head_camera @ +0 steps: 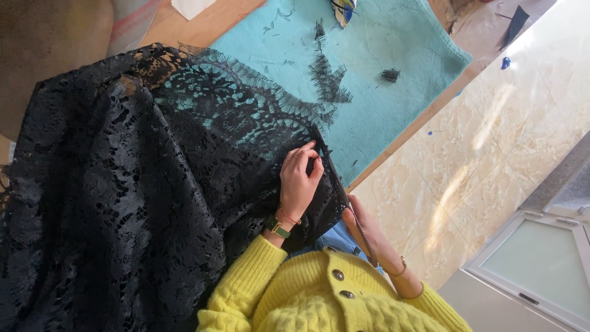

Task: Cutting the edge of a black lace fabric piece using large fabric scissors on a workbench.

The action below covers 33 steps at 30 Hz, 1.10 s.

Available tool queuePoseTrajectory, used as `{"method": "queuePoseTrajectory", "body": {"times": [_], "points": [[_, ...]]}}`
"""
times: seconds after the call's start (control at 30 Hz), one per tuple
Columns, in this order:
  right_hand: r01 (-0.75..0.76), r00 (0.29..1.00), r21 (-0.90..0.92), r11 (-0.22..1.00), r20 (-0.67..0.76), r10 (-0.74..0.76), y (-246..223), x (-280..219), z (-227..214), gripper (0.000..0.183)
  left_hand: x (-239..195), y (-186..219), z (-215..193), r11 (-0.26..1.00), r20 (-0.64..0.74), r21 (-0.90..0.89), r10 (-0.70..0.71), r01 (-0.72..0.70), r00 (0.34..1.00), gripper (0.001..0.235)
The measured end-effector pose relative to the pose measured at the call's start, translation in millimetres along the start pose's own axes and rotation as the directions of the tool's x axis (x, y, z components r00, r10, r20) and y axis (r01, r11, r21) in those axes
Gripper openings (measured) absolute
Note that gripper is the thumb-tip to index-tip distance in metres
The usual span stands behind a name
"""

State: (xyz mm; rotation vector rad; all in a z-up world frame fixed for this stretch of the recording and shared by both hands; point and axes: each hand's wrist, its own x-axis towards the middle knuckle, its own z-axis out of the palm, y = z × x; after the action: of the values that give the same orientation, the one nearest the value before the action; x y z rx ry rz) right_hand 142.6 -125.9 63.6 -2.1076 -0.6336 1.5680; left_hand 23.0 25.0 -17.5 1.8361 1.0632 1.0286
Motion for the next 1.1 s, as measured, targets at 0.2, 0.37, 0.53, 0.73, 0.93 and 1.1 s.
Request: {"method": "queuePoseTrajectory", "body": {"times": [0.2,0.37,0.53,0.73,0.93,1.1], "points": [[0.045,0.999,0.039,0.998,0.002,-0.045,26,16,-3,0.057,3,3,-3,1.000,-0.012,-0.013,0.020,-0.020,1.000,0.006],[0.091,0.995,0.276,0.957,0.024,-0.101,1,1,1,0.042,2,2,-1,0.999,-0.027,0.005,0.036,-0.036,0.999,0.005],[0.091,0.982,0.320,0.943,0.129,-0.139,-27,-9,-17,0.057,1,-2,2,0.999,-0.044,0.006,0.037,-0.037,0.998,0.006],[0.173,0.942,0.300,0.938,0.227,-0.247,-14,16,-39,0.049,0,-4,2,0.999,-0.022,0.029,0.026,-0.025,0.999,0.006],[0.146,0.934,0.292,0.945,0.273,-0.228,-13,26,-51,0.062,0,-3,3,1.000,0.000,0.024,-0.009,0.009,1.000,0.007],[0.128,0.932,0.325,0.937,0.284,-0.226,-15,31,-59,0.046,1,0,1,0.999,0.033,0.027,-0.019,0.018,0.999,0.007]]}}
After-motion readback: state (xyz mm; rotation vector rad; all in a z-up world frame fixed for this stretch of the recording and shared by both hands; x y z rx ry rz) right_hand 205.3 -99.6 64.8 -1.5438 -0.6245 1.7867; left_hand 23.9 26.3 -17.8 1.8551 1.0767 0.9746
